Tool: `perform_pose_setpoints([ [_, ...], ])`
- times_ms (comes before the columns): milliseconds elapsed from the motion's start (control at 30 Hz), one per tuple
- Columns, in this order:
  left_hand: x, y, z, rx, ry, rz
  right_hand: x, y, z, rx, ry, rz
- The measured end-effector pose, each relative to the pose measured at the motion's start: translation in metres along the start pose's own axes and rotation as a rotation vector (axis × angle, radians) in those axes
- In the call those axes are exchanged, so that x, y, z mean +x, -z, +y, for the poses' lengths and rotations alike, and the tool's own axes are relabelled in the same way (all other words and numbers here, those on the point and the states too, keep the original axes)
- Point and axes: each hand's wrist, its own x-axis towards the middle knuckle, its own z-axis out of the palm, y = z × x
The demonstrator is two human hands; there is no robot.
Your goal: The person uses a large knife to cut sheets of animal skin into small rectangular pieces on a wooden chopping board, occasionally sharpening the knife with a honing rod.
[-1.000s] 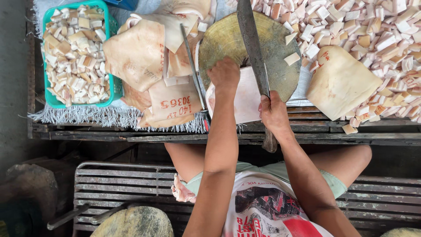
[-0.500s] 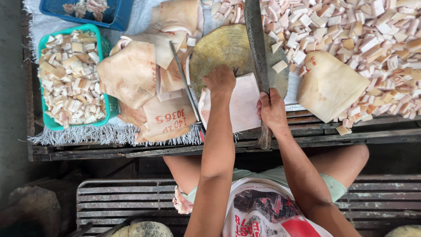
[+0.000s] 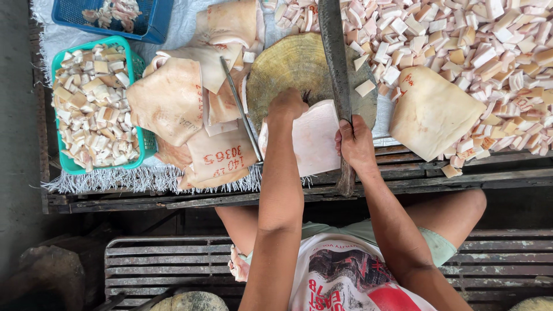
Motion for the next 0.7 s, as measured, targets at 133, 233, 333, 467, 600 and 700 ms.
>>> perform_pose_setpoints([
  [133,-0.009,0.001,0.006,-0.074,-0.058,0.087,-0.001,0.000,0.002,0.018,0.011,0.016],
  [233,0.000,-0.027,0.028,-0.494,-0.267,0.091,-0.002,0.011,0.004,0.082,0.005,0.061],
  [333,0.022,-0.065,0.055,-0.559,-0.250,0.043,-0.003,0.027,0.006,0.089,-0.005,0.138],
  [467,0.056,-0.111,0.089,-0.443,-0.402,0.333,-0.002,0.053,0.009,0.124,0.032,0.196],
  [600,0.075,-0.118,0.127,-0.602,-0.383,0.197,0.001,0.066,0.017,0.157,0.007,0.234],
  [700,0.067,-0.114,0.150,-0.760,-0.538,0.037,0.000,0.073,0.021,0.149,0.011,0.246],
])
